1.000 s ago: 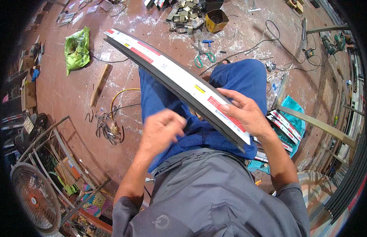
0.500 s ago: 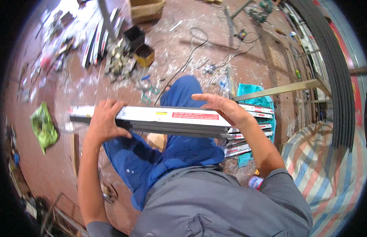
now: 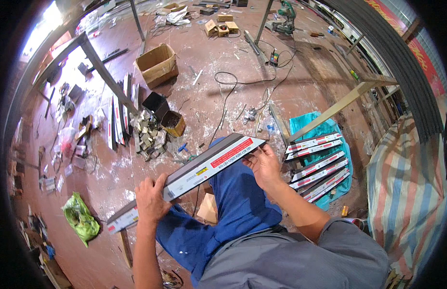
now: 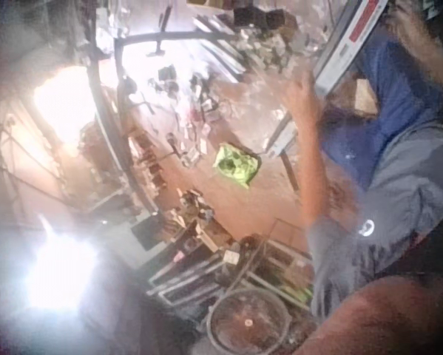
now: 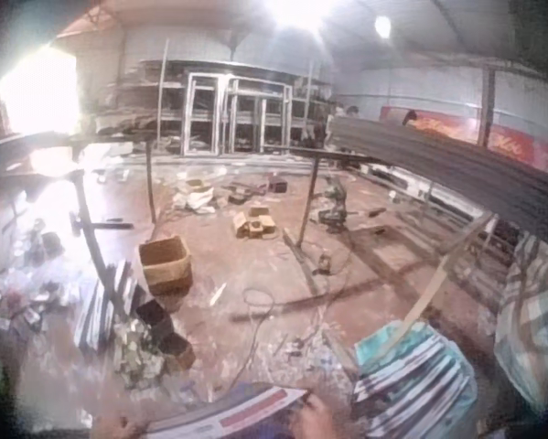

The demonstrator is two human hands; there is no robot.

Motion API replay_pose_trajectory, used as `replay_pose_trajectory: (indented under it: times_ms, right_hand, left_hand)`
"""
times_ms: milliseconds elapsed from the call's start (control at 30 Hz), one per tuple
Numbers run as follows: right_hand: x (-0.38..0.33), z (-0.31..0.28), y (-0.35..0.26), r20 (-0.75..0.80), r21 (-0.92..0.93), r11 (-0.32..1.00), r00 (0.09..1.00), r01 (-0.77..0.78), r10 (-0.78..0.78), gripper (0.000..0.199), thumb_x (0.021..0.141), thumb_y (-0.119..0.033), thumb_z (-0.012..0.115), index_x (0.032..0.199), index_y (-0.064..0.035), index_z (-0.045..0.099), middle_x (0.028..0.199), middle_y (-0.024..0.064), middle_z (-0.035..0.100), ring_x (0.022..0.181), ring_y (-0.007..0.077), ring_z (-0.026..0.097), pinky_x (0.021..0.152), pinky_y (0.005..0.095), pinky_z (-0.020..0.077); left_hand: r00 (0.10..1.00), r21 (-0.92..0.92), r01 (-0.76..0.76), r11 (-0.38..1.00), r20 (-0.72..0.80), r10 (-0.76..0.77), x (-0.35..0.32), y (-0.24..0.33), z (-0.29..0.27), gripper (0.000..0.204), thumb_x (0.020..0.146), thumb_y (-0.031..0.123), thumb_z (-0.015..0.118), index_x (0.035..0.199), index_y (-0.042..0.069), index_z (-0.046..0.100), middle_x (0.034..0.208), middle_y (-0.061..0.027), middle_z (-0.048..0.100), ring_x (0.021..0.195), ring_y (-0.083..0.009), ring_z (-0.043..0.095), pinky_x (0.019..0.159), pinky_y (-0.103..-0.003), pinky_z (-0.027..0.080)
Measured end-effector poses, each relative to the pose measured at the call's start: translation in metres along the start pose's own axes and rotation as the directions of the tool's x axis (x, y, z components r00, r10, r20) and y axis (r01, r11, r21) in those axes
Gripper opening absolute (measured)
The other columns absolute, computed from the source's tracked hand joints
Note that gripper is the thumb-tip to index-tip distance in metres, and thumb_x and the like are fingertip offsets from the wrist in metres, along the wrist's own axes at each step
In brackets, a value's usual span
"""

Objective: The person sits on the floor in a workshop and assembles an aluminum profile by inserting a rubber seal and a wire. They use shears to cut the wire and a small wooden block to assist with insertion.

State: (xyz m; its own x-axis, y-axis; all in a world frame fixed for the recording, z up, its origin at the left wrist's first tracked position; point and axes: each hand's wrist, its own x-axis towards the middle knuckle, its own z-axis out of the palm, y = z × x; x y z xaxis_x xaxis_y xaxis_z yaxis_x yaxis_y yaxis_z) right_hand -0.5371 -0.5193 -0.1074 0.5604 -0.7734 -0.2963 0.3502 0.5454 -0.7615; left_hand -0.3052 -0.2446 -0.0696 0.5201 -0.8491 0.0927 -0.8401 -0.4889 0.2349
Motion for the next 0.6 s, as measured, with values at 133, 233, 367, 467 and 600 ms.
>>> replay_pose_trajectory:
  times_ms: [133,233,367,467,600]
  right_hand:
    - [0.013,0.009,-0.018,-0.023,0.019,0.99,0.99,0.141,-0.14,0.018,0.106,-0.011,0.054,0.124,-0.0101,0.058,0.107,0.0046,0.073,0.09,0.0188,0.071,0.077,0.0372,0.0591]
    - [0.02,0.009,-0.026,-0.071,-0.035,0.984,0.982,0.172,-0.174,0.016,0.107,-0.014,0.055,0.122,-0.01,0.058,0.099,0.0036,0.073,0.077,0.0157,0.071,0.068,0.0326,0.0577]
    - [0.027,0.001,-0.032,-0.125,-0.112,0.972,0.967,0.208,-0.221,0.013,0.106,-0.018,0.058,0.116,-0.0092,0.059,0.093,0.0035,0.073,0.072,0.014,0.07,0.065,0.0308,0.057]
    - [0.038,-0.008,-0.033,-0.168,-0.19,0.962,0.959,0.197,-0.23,0.014,0.108,-0.02,0.056,0.111,-0.0085,0.062,0.095,0.0049,0.073,0.074,0.0149,0.07,0.067,0.0324,0.058]
    - [0.071,-0.019,-0.007,-0.245,-0.369,0.917,0.936,0.149,-0.251,0.02,0.107,-0.022,0.054,0.104,-0.0063,0.067,0.093,0.0055,0.073,0.073,0.0166,0.069,0.067,0.0343,0.058]
  left_hand:
    - [0.999,-0.073,0.039,0.997,0.014,-0.038,0.001,0.023,-0.016,0.092,0.06,0.04,0.097,0.143,0.021,0.059,0.101,-0.0155,0.057,0.095,-0.0384,0.059,0.082,-0.049,0.049]
    - [0.997,-0.085,0.047,0.995,0.057,-0.042,-0.001,0.035,-0.024,0.102,0.055,0.029,0.1,0.147,0.019,0.056,0.105,-0.0152,0.06,0.099,-0.0381,0.062,0.084,-0.048,0.053]
    - [0.994,-0.181,0.054,0.982,0.106,-0.036,0.003,0.049,-0.025,0.102,0.054,0.025,0.1,0.146,0.017,0.057,0.104,-0.0159,0.062,0.098,-0.0382,0.064,0.085,-0.048,0.053]
    - [0.985,-0.235,0.067,0.97,0.171,-0.026,0.006,0.055,-0.02,0.096,0.059,0.028,0.098,0.145,0.015,0.057,0.107,-0.018,0.065,0.101,-0.0399,0.066,0.087,-0.047,0.054]
    - [0.963,-0.342,0.126,0.931,0.266,-0.033,0.003,0.049,-0.01,0.09,0.07,0.04,0.093,0.147,0.012,0.054,0.115,-0.0218,0.067,0.109,-0.0419,0.066,0.092,-0.049,0.053]
